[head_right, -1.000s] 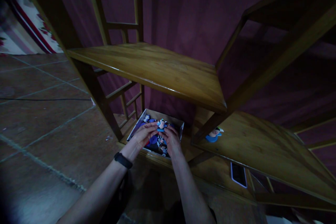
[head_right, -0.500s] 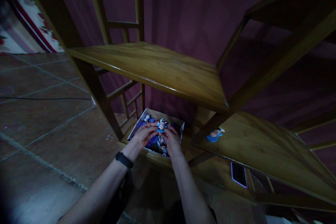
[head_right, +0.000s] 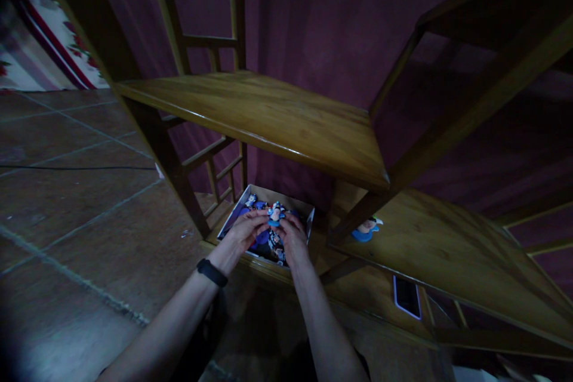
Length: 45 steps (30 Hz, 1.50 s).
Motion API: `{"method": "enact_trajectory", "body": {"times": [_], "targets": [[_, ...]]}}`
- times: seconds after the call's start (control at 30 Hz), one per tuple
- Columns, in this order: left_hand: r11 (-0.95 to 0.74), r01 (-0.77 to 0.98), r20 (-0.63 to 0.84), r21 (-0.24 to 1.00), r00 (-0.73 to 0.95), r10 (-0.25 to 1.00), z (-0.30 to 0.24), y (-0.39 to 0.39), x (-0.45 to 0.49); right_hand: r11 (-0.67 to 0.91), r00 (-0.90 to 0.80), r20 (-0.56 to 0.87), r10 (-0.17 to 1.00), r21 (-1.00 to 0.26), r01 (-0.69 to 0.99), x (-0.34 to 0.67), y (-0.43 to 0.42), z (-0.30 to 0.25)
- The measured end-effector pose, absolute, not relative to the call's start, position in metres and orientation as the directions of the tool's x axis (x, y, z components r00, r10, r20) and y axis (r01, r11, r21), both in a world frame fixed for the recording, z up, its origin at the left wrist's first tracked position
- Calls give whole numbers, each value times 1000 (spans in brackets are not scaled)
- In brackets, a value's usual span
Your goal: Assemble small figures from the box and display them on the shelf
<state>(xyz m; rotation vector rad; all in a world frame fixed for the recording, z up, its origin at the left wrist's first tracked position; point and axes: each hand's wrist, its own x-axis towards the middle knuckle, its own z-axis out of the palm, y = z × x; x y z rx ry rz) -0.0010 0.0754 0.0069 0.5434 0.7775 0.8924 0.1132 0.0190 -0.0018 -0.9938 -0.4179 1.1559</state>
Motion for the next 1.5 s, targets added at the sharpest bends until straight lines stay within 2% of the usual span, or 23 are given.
{"method": "enact_trajectory", "body": {"times": [0.4, 0.6, 0.87, 1.03, 1.17, 1.23, 1.33, 1.4, 1.5], "targets": [[510, -517, -314, 688, 421, 851, 13, 75, -4, 100, 398, -155, 904, -829, -550, 108, 17, 8], [492, -513, -281, 703, 436, 855, 15, 74, -3, 98, 418, -178, 891, -824, -559, 110, 18, 6], [379, -388, -164, 840, 485, 859, 15, 71, 3, 118, 453, -194, 870, -811, -573, 114, 18, -2], [211, -289, -58, 934, 458, 887, 16, 69, 6, 82, 411, -197, 890, -818, -569, 115, 19, -4], [41, -182, 48, 982, 457, 888, 13, 70, 8, 55, 398, -219, 891, -817, -574, 116, 19, -5], [-63, -123, 107, 990, 398, 911, 11, 69, 7, 35, 382, -237, 893, -811, -584, 116, 19, -6], [-225, 50, 197, 973, 326, 925, 11, 65, 5, -9, 346, -263, 901, -807, -591, 116, 20, -7], [-347, 255, 232, 903, 391, 891, 14, 60, 4, -21, 349, -276, 895, -809, -587, 116, 20, -9], [-526, 503, 242, 685, 525, 816, 19, 52, 3, -22, 371, -299, 879, -804, -594, 116, 21, -13]]}}
